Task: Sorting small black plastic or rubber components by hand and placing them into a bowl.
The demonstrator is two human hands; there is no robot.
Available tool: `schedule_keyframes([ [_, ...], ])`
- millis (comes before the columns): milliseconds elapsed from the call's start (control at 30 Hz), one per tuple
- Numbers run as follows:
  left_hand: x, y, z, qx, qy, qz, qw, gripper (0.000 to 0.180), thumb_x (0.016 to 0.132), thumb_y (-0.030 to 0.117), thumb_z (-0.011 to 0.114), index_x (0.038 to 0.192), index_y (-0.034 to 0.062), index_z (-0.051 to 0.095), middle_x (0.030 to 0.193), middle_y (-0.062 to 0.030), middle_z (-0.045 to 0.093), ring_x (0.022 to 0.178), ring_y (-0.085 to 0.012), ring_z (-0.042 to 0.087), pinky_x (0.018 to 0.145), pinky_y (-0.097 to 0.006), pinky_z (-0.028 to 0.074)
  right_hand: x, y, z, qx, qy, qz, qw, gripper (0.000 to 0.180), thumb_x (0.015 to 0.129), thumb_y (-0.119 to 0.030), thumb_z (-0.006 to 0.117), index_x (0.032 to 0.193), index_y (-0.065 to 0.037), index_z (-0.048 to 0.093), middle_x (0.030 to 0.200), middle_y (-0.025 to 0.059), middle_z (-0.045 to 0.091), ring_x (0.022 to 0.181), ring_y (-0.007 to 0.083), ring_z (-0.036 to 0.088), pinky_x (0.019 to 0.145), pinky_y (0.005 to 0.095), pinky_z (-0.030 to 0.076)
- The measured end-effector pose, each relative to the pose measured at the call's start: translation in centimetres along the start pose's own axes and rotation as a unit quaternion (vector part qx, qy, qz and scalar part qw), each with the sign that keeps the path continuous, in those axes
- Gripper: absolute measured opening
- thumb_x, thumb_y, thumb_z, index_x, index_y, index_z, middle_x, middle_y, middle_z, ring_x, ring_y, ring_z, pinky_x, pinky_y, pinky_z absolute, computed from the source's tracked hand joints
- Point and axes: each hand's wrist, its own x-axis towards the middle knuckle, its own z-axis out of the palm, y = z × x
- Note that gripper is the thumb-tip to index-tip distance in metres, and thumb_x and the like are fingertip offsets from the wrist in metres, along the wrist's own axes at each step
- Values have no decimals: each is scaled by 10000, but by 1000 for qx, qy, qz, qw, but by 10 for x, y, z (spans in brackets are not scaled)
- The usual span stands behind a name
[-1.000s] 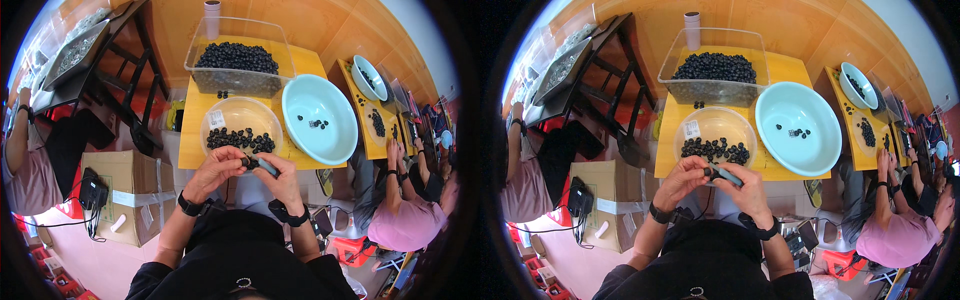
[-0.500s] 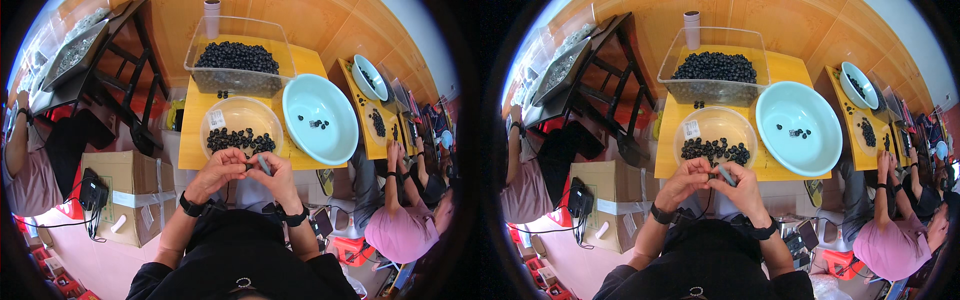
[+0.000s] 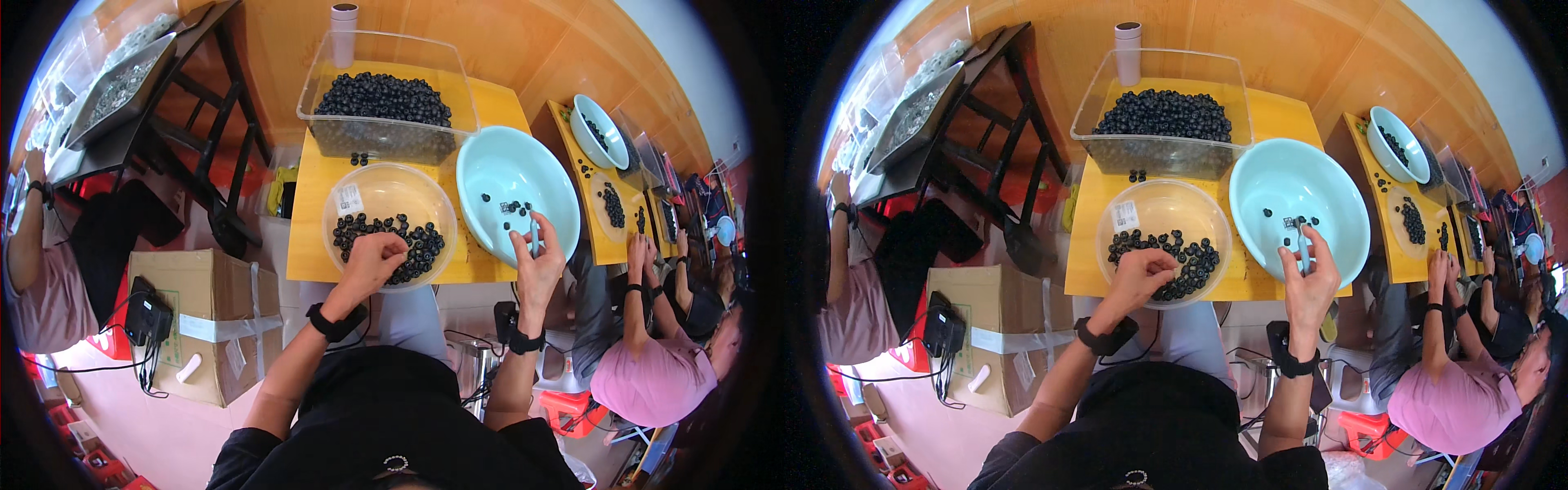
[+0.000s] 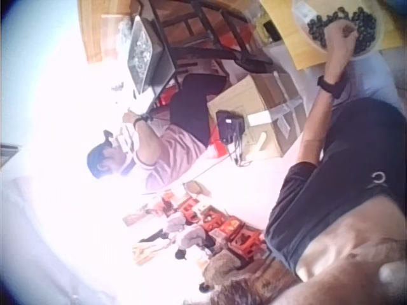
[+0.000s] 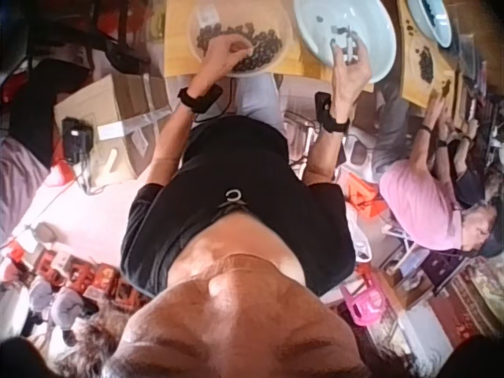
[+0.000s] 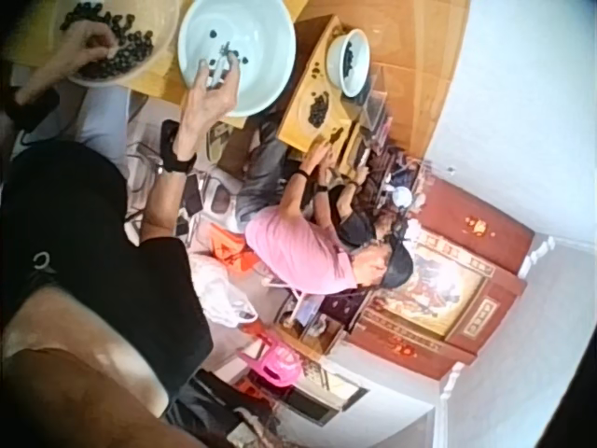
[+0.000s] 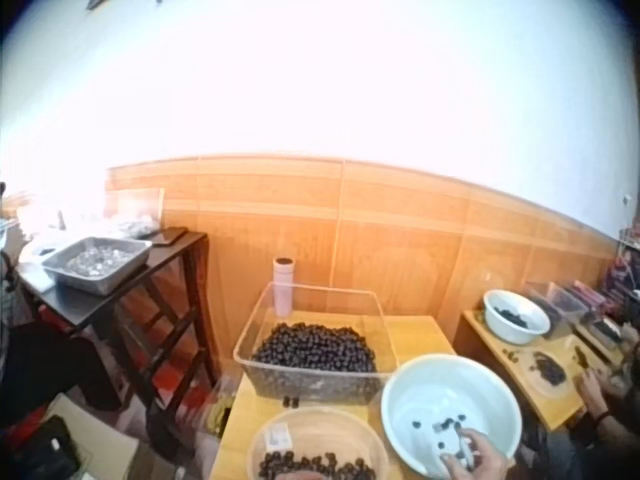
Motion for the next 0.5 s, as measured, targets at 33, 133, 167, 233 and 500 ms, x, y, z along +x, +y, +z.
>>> schedule_keyframes([
  [33, 3, 5, 7, 13, 22, 34, 999, 93, 713, -8, 669, 801, -13, 641, 752, -96, 640, 684, -135, 630, 630, -265, 504, -3, 6, -1, 18, -11, -1, 1000, 294, 743, -62, 705, 1020, -4, 627, 750, 37, 595, 646, 90, 525, 554, 235, 419],
  [133, 10, 8, 27, 49, 20, 103, 993, 127, 696, 5, 684, 812, -15, 637, 722, -114, 622, 640, -181, 622, 602, -279, 497, -20, 17, 8, 58, -28, 7, 998, 278, 750, -69, 700, 1007, 6, 627, 761, 64, 599, 636, 121, 529, 572, 248, 422],
  [167, 12, 8, 33, 66, 32, 113, 991, 162, 676, 24, 698, 813, -7, 617, 729, -132, 594, 652, -252, 609, 612, -330, 493, -24, 20, 13, 52, -35, -14, 998, 268, 751, -67, 697, 997, 12, 627, 766, 75, 603, 644, 132, 531, 588, 257, 426],
  [233, 15, 9, 44, 114, 43, 120, 985, 174, 671, 25, 694, 813, -5, 599, 749, -139, 582, 693, -284, 600, 634, -361, 486, -33, 20, 18, 63, -48, -30, 996, 224, 759, -58, 680, 959, 29, 626, 781, 106, 611, 673, 167, 551, 628, 284, 438],
  [500, 20, 0, 57, 223, 72, 157, 959, 175, 650, 0, 646, 797, 11, 551, 799, -144, 563, 799, -352, 557, 690, -434, 457, -46, 26, 23, 65, -98, -16, 993, 162, 772, -45, 655, 912, 32, 630, 758, 136, 611, 656, 220, 581, 621, 300, 447],
])
